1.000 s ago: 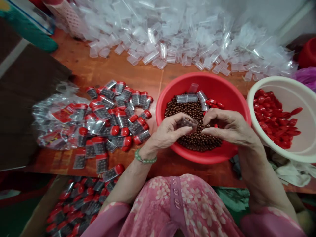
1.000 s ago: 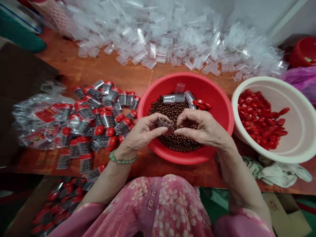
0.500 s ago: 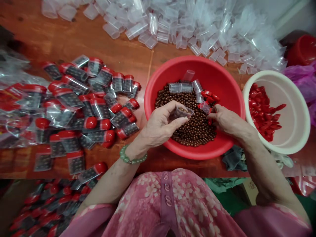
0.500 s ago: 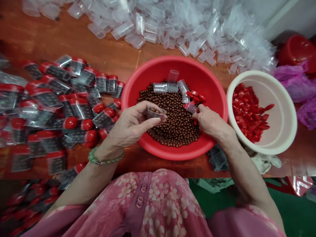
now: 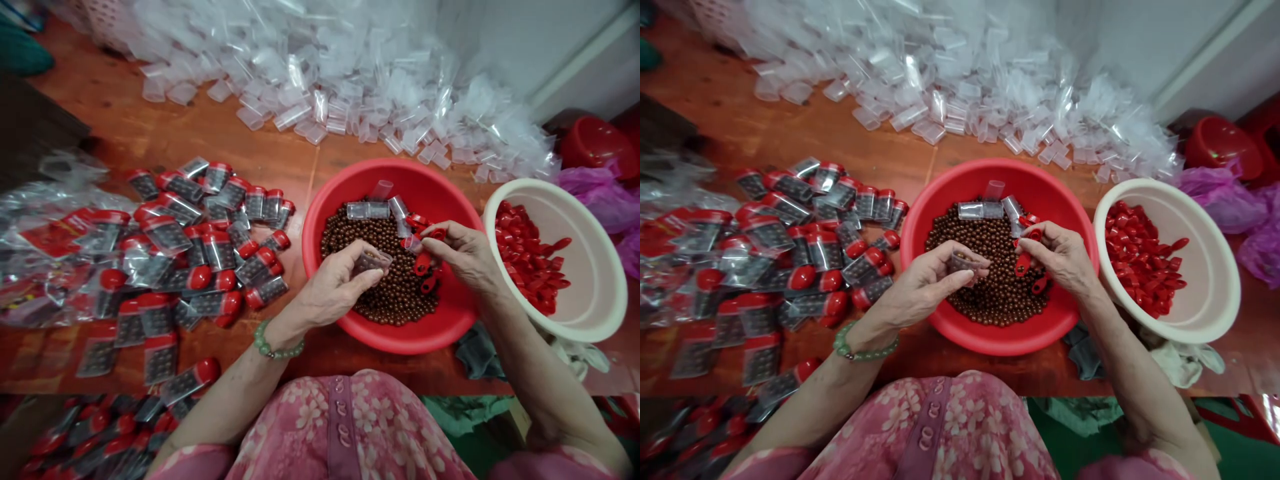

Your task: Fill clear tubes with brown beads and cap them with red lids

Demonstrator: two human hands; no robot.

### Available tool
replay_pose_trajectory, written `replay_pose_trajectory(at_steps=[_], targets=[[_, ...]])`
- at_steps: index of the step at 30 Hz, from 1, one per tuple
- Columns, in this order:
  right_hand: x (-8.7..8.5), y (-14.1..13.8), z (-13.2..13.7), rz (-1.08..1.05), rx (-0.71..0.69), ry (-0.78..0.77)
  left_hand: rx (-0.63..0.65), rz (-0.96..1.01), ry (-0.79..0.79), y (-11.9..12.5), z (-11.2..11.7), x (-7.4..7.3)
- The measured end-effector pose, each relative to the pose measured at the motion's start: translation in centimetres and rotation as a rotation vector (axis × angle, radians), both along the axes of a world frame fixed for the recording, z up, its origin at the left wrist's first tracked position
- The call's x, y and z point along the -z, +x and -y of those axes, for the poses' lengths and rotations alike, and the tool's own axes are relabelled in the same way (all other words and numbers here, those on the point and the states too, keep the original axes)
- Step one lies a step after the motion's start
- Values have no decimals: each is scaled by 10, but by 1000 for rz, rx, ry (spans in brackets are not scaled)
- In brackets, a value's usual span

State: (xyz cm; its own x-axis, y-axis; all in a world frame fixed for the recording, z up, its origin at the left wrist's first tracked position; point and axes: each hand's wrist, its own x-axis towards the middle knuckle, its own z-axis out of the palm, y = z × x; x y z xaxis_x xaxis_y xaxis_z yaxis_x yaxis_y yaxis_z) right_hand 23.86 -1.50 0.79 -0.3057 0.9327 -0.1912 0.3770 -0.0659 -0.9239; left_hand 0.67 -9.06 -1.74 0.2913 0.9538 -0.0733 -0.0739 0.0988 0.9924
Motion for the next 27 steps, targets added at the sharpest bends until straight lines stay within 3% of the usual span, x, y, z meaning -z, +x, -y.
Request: replay_pose_trajectory(at_steps=[4, 7, 9, 12, 14, 17, 23, 27], targets=[[0, -30, 5, -288, 104, -81, 15, 99, -33, -1, -1, 1], [2, -44, 11, -239, 62, -34, 23, 233, -78, -2, -2, 1], [4, -47, 15, -49, 34, 150, 18, 300, -108, -3, -3, 1], [10, -46, 19, 238, -72, 569, 3, 369, -155, -4, -3, 2], [13, -43, 20, 298, -231, 795, -10, 413, -189, -4, -3, 2], [13, -41, 20, 353, -478, 972, -41, 453, -195, -4, -2, 2], [2, -32, 21, 555, -701, 993, -23, 482, -194, -6, -2, -2], [0, -18, 20, 557, -716, 1001, 12, 467, -206, -9, -1, -4]])
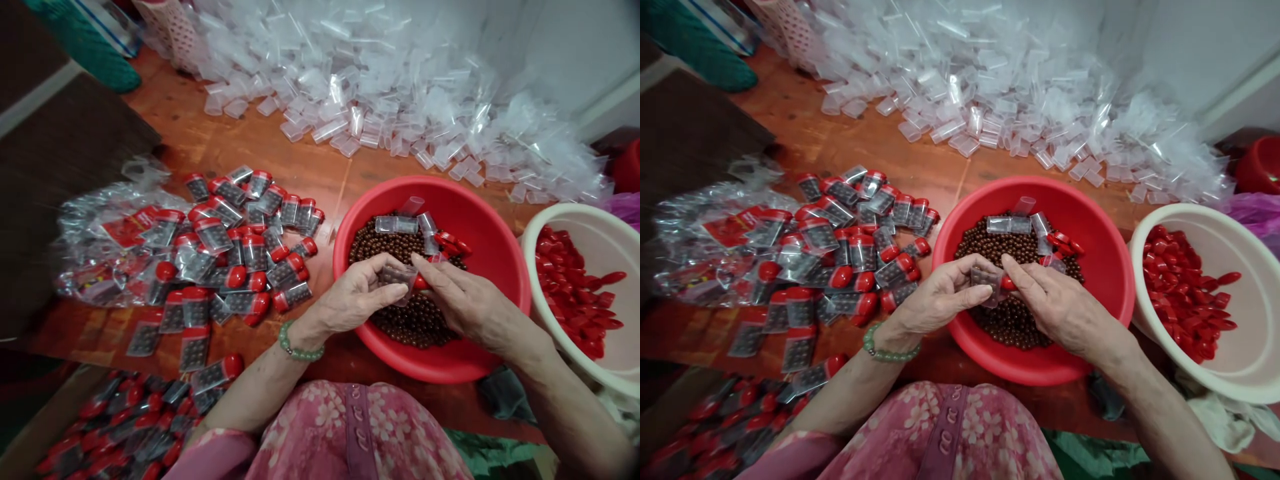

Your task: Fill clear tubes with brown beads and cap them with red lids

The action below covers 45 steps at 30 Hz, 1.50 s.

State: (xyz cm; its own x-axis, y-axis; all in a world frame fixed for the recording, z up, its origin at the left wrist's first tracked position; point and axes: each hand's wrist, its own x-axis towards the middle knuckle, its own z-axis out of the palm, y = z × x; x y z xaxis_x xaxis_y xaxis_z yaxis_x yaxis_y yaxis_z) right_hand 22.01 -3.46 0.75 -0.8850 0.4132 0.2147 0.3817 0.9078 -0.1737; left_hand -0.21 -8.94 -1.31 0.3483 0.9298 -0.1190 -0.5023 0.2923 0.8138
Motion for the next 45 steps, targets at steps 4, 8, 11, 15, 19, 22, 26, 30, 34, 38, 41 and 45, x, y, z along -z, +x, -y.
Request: replay_pose_trajectory(at_steps=[4, 8, 11, 15, 19, 22, 26, 30, 34, 38, 41, 45], targets=[[0, -1, -4, -243, 158, -135, 14, -47, 27, 1, 1, 0], [-8, -12, -3, -476, 364, -470, -60, -324, 162, 6, 3, -1], [-14, -22, 2, -572, 364, -600, -103, -501, 222, 8, 4, -2], [-19, -33, 8, -561, 322, -526, -138, -542, 251, 10, 4, -2], [-18, -36, 9, -487, 258, -330, -141, -558, 232, 11, 4, -1], [-17, -34, 9, -460, 245, -238, -153, -563, 240, 11, 5, 0], [-19, -30, 6, -429, 212, -266, -164, -595, 255, 11, 5, -1], [-25, -26, 3, -387, 180, -331, -129, -633, 271, 10, 4, -1], [-29, -24, 0, -320, 194, -406, -91, -655, 258, 9, 4, -3], [-29, -24, 0, -322, 237, -439, -79, -643, 232, 9, 4, -3], [-29, -27, 2, -301, 213, -363, -82, -675, 235, 9, 4, -3], [-28, -27, -1, -254, 183, -366, -79, -714, 253, 9, 5, -3]])
